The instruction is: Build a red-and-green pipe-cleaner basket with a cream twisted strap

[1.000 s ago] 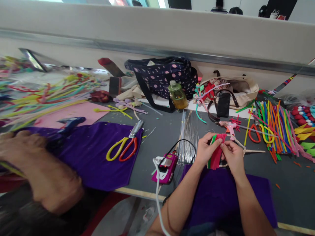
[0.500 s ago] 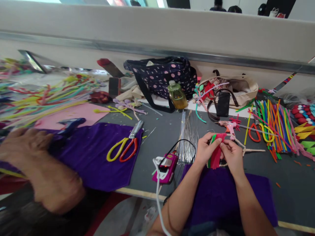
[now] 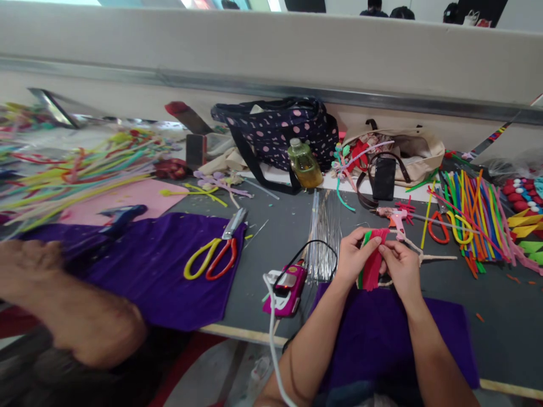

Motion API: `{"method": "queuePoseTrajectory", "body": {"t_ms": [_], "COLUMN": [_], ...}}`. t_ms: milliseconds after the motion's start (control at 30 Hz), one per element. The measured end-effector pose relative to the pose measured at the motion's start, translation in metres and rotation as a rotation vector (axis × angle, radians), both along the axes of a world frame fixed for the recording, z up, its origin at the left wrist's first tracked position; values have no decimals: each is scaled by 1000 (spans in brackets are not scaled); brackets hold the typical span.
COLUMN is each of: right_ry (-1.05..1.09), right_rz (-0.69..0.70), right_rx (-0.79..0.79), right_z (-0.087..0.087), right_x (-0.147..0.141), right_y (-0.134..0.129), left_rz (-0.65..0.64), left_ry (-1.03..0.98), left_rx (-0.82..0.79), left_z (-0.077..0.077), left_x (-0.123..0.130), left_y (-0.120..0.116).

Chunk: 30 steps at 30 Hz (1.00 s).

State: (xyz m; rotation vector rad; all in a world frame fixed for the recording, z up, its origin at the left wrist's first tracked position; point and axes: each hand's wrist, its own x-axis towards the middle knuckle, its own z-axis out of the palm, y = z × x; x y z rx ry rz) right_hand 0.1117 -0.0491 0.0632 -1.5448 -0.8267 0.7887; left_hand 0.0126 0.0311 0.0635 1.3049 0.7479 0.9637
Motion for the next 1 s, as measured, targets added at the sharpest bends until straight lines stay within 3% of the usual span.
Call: {"method": "queuePoseTrajectory", "body": {"t_ms": [133, 233, 300, 367, 467, 700, 1000], "right_ry": [-399, -692, -670, -558, -447, -443, -314], "right_rz": [-274, -140, 53, 138, 85, 48, 65], "right_rx": [91, 70, -4, -45, -17, 48, 91], "right_z": [10, 17, 20, 23, 29, 43, 70], "right_x": [22, 51, 66, 74, 74, 65, 74], "right_y": [-4, -2, 1, 4, 5, 3, 14], "left_rz": [-18, -15, -5, -14, -48, -47, -65], "left_ry": [-85, -157, -186, -198, -193, -184, -100], "left_rx": [-189, -309, -347, -354, -328, -292, 11], "left_z": [1, 5, 8, 12, 16, 28, 54], "left_x": [2, 3, 3, 4, 6, 10, 25], "left_y": [0, 2, 3, 5, 7, 16, 40]}}
